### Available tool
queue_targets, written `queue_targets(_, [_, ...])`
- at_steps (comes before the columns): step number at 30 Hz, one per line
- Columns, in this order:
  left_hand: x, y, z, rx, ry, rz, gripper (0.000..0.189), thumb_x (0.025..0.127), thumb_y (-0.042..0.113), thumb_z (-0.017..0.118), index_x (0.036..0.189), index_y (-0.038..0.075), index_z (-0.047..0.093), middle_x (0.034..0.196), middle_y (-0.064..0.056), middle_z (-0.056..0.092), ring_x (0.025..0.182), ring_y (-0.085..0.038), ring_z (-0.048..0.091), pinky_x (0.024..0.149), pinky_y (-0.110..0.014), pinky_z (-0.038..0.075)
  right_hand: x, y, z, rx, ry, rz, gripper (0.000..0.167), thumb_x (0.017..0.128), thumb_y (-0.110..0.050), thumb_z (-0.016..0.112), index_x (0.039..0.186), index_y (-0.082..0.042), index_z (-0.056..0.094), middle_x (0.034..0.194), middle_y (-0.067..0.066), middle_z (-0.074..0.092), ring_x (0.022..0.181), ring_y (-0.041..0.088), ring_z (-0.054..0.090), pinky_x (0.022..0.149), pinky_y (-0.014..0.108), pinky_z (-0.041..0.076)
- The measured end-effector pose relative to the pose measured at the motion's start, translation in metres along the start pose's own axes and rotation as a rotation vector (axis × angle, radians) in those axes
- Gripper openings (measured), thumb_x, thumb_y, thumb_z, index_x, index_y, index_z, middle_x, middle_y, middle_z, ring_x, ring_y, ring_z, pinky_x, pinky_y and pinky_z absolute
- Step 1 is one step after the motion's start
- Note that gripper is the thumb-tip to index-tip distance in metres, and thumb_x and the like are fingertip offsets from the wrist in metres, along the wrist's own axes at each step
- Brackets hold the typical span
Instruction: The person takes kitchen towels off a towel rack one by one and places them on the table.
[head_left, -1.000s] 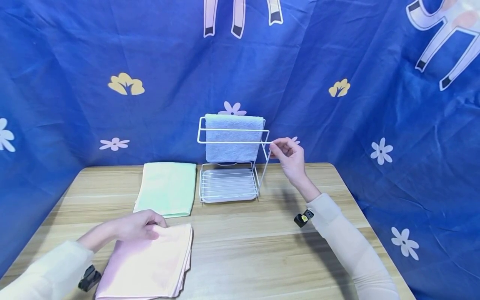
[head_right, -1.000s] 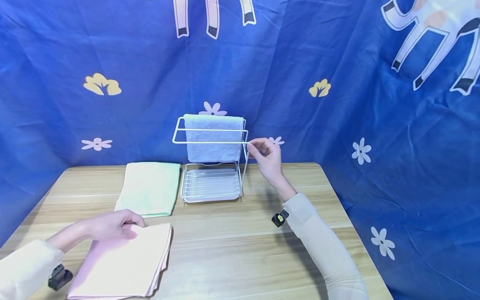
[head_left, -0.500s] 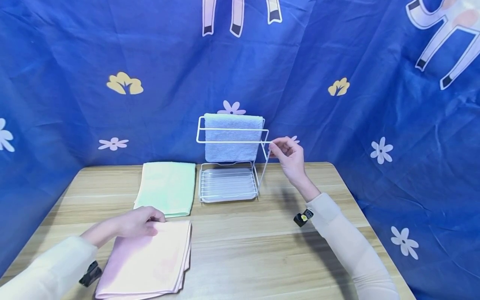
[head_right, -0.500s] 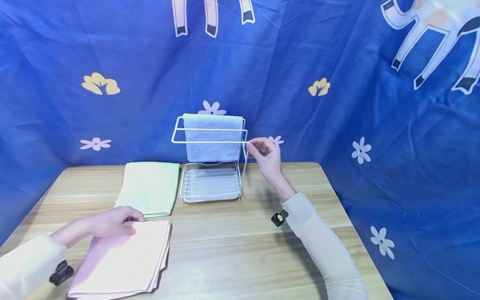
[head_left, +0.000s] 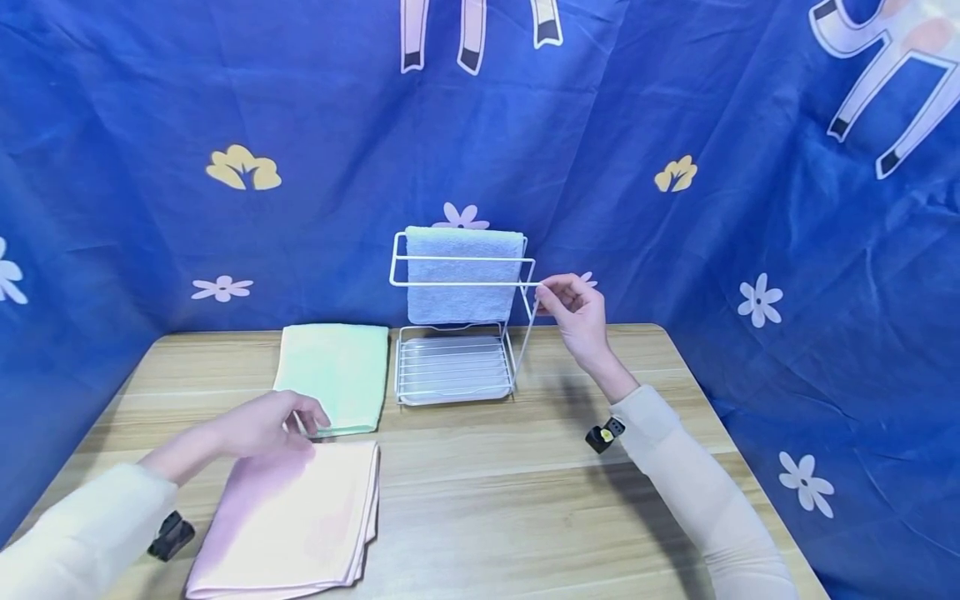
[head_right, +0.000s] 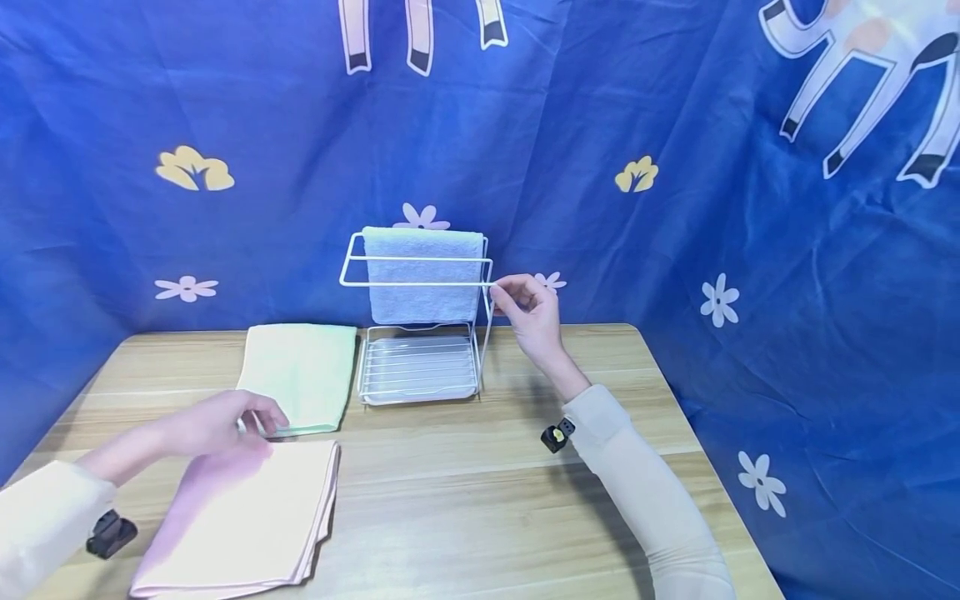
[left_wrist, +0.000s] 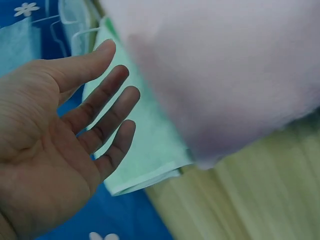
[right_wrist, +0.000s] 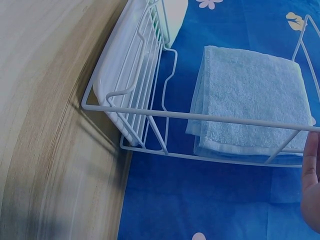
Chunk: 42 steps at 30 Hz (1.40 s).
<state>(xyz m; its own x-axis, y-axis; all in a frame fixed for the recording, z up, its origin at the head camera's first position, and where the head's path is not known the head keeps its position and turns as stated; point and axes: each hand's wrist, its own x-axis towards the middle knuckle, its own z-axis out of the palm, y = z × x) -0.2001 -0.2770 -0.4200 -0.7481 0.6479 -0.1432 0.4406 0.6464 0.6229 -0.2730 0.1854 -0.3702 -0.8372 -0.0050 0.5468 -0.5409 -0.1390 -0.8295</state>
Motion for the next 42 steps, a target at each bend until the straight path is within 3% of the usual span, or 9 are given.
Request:
queue_targets(5, [0.002, 0.014, -0.017, 0.043, 0.057, -0.032, 0.024, 0.093, 0.009, 0.077, 0.116, 0.003, 0.074, 0.103, -0.005, 0.076, 0.086, -0.004, 0.066, 0.072, -0.024, 0.055, 0.000, 0.000, 0.002, 0.001, -0.005, -0.006, 0.027, 0.096, 0.010, 0.065, 0.098, -0.015, 0.073, 0.082, -0.007, 0.074, 0.073, 0.008, 0.072, 0.072, 0.028, 0.064])
queue_targets(14, [0.013, 0.045, -0.057, 0.112, 0.218, -0.016, 0.023, 0.094, 0.015, 0.079, 0.116, 0.007, 0.076, 0.098, 0.001, 0.078, 0.079, -0.002, 0.067, 0.069, -0.025, 0.056, 0.000, 0.001, 0.001, -0.008, -0.006, -0.005, 0.028, 0.097, 0.010, 0.066, 0.098, -0.017, 0.073, 0.082, -0.005, 0.074, 0.073, 0.010, 0.072, 0.073, 0.029, 0.065])
queue_targets(18, [0.019, 0.059, -0.076, 0.132, 0.294, -0.042, 0.021, 0.097, 0.017, 0.077, 0.116, 0.011, 0.077, 0.099, 0.001, 0.079, 0.078, -0.004, 0.067, 0.068, -0.023, 0.055, 0.000, 0.001, 0.001, -0.006, -0.010, -0.010, 0.028, 0.097, 0.010, 0.066, 0.098, -0.017, 0.073, 0.083, -0.001, 0.074, 0.073, 0.008, 0.072, 0.073, 0.027, 0.064])
queue_targets(24, [0.034, 0.075, -0.094, 0.081, 0.467, -0.080, 0.023, 0.103, 0.026, 0.071, 0.120, 0.013, 0.077, 0.106, -0.007, 0.079, 0.081, -0.007, 0.066, 0.070, -0.020, 0.050, -0.001, 0.001, 0.000, -0.015, -0.002, -0.017, 0.028, 0.097, 0.010, 0.065, 0.097, -0.017, 0.073, 0.082, -0.005, 0.074, 0.073, 0.010, 0.072, 0.072, 0.026, 0.064])
queue_targets(27, [0.042, 0.081, -0.100, 0.045, 0.556, -0.096, 0.028, 0.103, 0.031, 0.070, 0.124, 0.013, 0.075, 0.110, -0.010, 0.079, 0.083, 0.000, 0.065, 0.072, -0.016, 0.048, -0.001, 0.001, 0.000, -0.022, -0.004, -0.015, 0.028, 0.097, 0.009, 0.065, 0.097, -0.017, 0.073, 0.082, -0.006, 0.073, 0.072, 0.011, 0.071, 0.072, 0.026, 0.064])
queue_targets(31, [0.053, 0.089, -0.104, 0.042, 0.601, -0.095, 0.034, 0.102, 0.035, 0.070, 0.129, 0.013, 0.072, 0.114, -0.013, 0.078, 0.086, 0.007, 0.062, 0.074, -0.012, 0.047, 0.000, 0.000, 0.001, -0.025, -0.008, -0.014, 0.027, 0.097, 0.009, 0.066, 0.098, -0.017, 0.074, 0.082, -0.005, 0.073, 0.073, 0.010, 0.071, 0.073, 0.026, 0.064])
queue_targets(33, [0.059, 0.094, -0.105, 0.045, 0.608, -0.082, 0.035, 0.102, 0.035, 0.070, 0.130, 0.013, 0.072, 0.115, -0.014, 0.078, 0.091, 0.001, 0.065, 0.076, -0.011, 0.046, 0.000, 0.000, 0.001, -0.024, -0.004, -0.015, 0.027, 0.097, 0.009, 0.066, 0.098, -0.017, 0.074, 0.082, -0.005, 0.073, 0.072, 0.009, 0.071, 0.072, 0.026, 0.064])
queue_targets(37, [0.072, 0.104, -0.109, 0.045, 0.622, -0.041, 0.036, 0.103, 0.033, 0.069, 0.132, 0.011, 0.070, 0.118, -0.016, 0.076, 0.103, -0.022, 0.071, 0.079, -0.011, 0.045, 0.000, 0.000, 0.000, -0.025, 0.002, -0.017, 0.028, 0.097, 0.010, 0.066, 0.097, -0.017, 0.073, 0.081, -0.006, 0.073, 0.072, 0.007, 0.071, 0.072, 0.024, 0.064])
queue_targets(42, [0.088, 0.117, -0.113, 0.060, 0.629, -0.022, 0.038, 0.104, 0.030, 0.067, 0.134, 0.008, 0.067, 0.123, -0.019, 0.074, 0.110, -0.034, 0.069, 0.092, -0.034, 0.052, 0.000, 0.000, 0.000, -0.020, -0.005, -0.015, 0.028, 0.097, 0.010, 0.066, 0.097, -0.017, 0.073, 0.081, -0.007, 0.073, 0.072, 0.007, 0.072, 0.072, 0.024, 0.064])
